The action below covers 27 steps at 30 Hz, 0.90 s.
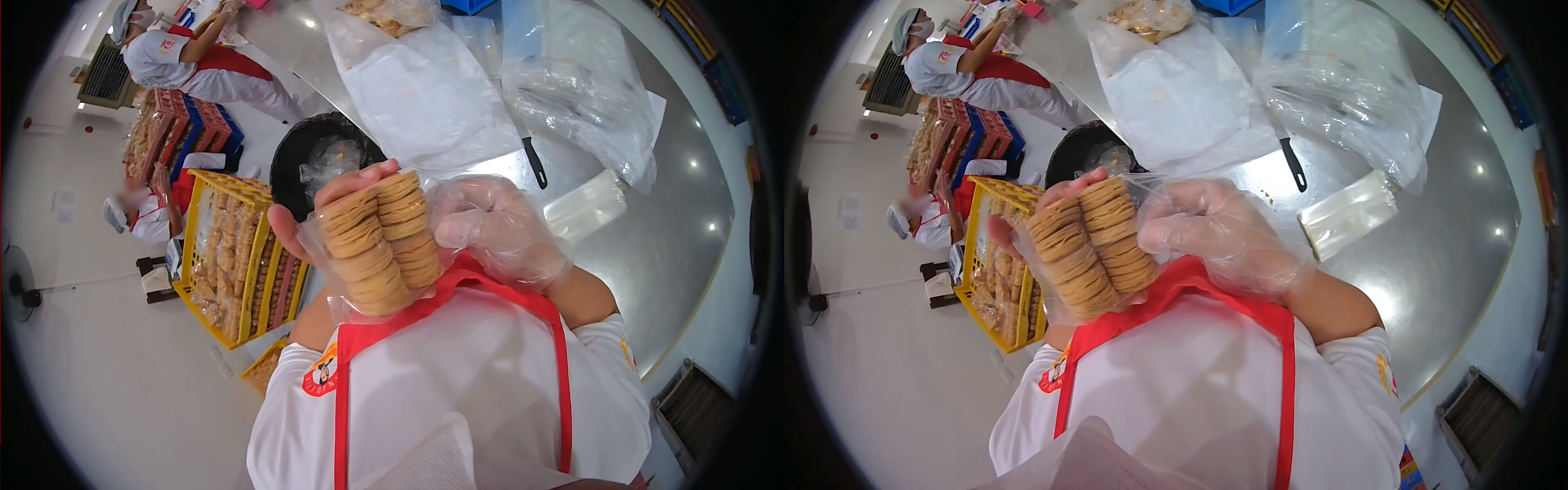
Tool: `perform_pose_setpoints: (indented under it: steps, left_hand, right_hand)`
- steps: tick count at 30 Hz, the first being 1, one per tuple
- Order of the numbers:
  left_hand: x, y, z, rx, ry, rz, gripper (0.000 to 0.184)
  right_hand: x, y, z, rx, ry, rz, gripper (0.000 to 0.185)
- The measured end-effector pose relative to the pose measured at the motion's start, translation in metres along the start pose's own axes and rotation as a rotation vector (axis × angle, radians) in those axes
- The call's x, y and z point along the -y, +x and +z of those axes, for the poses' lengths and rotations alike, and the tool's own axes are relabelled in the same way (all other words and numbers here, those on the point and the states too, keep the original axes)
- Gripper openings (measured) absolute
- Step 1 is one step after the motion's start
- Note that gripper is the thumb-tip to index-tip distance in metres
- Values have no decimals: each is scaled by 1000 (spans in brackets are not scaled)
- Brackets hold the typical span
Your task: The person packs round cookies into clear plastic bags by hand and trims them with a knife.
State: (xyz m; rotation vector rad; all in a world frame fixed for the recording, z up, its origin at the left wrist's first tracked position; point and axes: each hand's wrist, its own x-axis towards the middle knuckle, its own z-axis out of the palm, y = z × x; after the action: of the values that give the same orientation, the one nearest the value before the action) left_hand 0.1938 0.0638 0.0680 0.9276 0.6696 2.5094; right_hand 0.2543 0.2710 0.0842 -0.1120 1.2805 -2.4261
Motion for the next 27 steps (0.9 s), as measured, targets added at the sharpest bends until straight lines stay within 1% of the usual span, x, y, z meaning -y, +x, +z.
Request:
perform_pose_setpoints:
  steps: [2, 3, 6, 9, 12, 15, 16, 18, 19, 20, 21, 23, 24, 25, 26, 27]
  left_hand:
    - [-8, -1, -3, 11, -17, -14, 110]
    - [-9, -1, -9, 32, -19, 12, 112]
    - [-28, -5, -15, 53, -93, 21, 109]
    - [-43, -13, -12, 47, -152, 6, 107]
    - [-48, -18, -6, 39, -165, -3, 107]
    - [-48, -18, -4, 31, -126, 2, 107]
    - [-48, -19, -4, 17, -91, 12, 108]
    - [-42, -20, -5, 12, 85, 54, 101]
    - [-36, -19, -6, 7, 239, 81, 98]
    - [-28, -18, -6, 5, 392, 113, 102]
    - [-20, -14, -5, 3, 543, 157, 112]
    - [-4, -1, -4, -29, 839, 318, 144]
    - [-4, -2, 1, -198, 675, 194, 143]
    - [-2, -5, 6, -344, 491, 67, 142]
    - [4, 0, 6, -396, 354, 67, 139]
    - [9, 4, 4, -439, 226, 50, 137]
  right_hand:
    - [2, -2, -2, -110, -87, 0, 16]
    - [3, -4, -5, -163, -130, -2, 16]
    - [-5, 3, -13, -340, 33, -246, 15]
    - [-5, 8, -39, -310, -27, -490, 12]
    - [-13, 9, -58, -376, -21, -488, 13]
    - [-16, 9, -54, -552, -62, -285, 18]
    - [-14, 9, -51, -469, -47, -268, 23]
    - [-10, 11, -41, -300, -20, -236, 33]
    - [-10, 13, -36, -219, -64, -272, 39]
    - [-8, 15, -29, -135, -114, -309, 46]
    - [-5, 16, -23, -46, -174, -345, 53]
    - [3, 15, -16, -46, -658, -577, 45]
    - [10, 15, -14, -10, -928, -702, 43]
    - [14, 17, -10, -39, -1047, -797, 46]
    - [13, 18, -5, -76, -1144, -903, 49]
    - [15, 18, 0, -68, -1208, -901, 39]
